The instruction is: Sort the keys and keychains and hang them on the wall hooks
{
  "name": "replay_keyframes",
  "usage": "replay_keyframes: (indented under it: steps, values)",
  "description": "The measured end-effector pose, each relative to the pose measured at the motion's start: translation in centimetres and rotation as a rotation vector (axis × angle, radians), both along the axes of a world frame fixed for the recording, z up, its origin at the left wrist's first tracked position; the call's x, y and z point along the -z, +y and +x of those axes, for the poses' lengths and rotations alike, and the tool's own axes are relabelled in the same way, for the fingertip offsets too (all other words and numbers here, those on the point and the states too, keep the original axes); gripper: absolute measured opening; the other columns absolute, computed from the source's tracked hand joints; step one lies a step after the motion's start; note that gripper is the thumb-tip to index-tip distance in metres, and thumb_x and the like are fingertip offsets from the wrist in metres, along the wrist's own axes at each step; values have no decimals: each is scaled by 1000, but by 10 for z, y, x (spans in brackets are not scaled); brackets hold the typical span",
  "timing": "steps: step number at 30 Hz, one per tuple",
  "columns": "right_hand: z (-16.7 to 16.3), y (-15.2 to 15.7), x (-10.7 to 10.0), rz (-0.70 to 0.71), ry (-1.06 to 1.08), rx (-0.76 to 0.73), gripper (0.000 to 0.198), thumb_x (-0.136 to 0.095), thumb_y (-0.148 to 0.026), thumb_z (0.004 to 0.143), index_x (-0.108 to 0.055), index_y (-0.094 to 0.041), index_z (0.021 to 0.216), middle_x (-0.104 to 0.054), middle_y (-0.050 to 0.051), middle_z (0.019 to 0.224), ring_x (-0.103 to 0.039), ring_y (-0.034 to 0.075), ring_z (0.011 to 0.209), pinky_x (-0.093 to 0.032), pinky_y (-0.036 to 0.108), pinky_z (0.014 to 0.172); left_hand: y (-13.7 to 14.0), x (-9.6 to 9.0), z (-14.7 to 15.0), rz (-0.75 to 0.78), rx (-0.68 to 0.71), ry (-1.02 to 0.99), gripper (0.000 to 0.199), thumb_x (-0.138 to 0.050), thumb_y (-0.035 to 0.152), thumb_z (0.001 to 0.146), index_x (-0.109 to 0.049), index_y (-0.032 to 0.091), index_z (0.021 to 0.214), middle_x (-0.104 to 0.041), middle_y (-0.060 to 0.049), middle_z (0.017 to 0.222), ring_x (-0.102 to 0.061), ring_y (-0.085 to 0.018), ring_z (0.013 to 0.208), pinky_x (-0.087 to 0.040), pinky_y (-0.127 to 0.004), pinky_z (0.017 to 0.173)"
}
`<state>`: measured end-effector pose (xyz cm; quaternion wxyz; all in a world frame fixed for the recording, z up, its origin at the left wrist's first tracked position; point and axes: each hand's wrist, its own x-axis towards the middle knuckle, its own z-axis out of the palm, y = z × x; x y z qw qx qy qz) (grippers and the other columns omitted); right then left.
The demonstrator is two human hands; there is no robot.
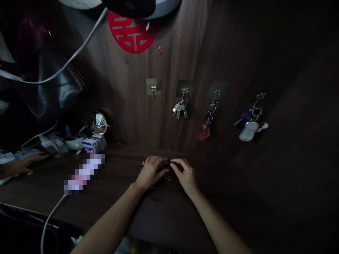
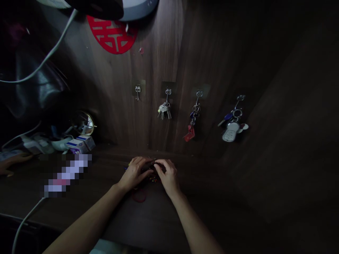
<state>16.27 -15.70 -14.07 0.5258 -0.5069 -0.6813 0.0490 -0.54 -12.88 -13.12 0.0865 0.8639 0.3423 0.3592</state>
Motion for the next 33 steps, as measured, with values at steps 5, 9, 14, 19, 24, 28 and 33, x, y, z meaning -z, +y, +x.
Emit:
replay_keyframes:
  steps: [5,9,14,19,24,28,33]
  values:
    - [-5,-2,-2,26,52,-3,15,-53,-35,83,-61,-22,83,-64,3,75,-60,17,72,-48,28,68,1,1,2,-2,10,-30,23,-60,32,80,-57,22,101,-67,-1,94,-59,-17,92,-34,-39,97]
    - [-5,-4,-1,21,100,-23,16,-51,-34,84,-60,-22,88,-64,3,80,-60,16,71,-48,26,65,1,2,2,7,9,-47,15,-59,31,81,-60,21,92,-68,0,90,-61,-16,88,-34,-39,97]
    - [0,-4,0,-55,104,-27,22,-43,-35,88,-56,-21,100,-64,3,79,-61,16,73,-48,27,66,3,2,2,12,-60,-155,15,-55,32,83,-60,21,93,-69,-1,88,-62,-16,87,-35,-39,97]
    - [4,0,5,-112,-246,-128,18,-46,-30,87,-59,-22,97,-64,5,93,-57,20,89,-45,33,79,8,2,-4,-32,-214,-361,16,-54,32,83,-62,21,93,-68,-4,91,-59,-19,94,-40,-38,92]
    - [2,1,10,-182,-432,-172,18,-52,-31,86,-63,-25,98,-65,4,96,-55,20,94,-43,35,80,11,-3,-8,-252,-274,-616,21,-54,36,81,-61,19,92,-67,-4,87,-61,-17,83,-47,-29,75]
    - [3,1,10,-216,-404,-165,19,-50,-36,87,-64,-26,95,-65,4,96,-55,20,94,-42,36,81,15,-23,-4,-387,-127,-803,25,-57,39,79,-61,17,88,-66,-1,76,-60,-14,70,-46,-23,65]
    - [4,0,10,-238,-365,-182,22,-48,-40,87,-64,-26,94,-64,4,96,-55,20,94,-41,36,81,38,-73,-1,-318,-43,-920,25,-59,38,75,-63,15,83,-65,-1,71,-57,-12,65,-45,-23,64]
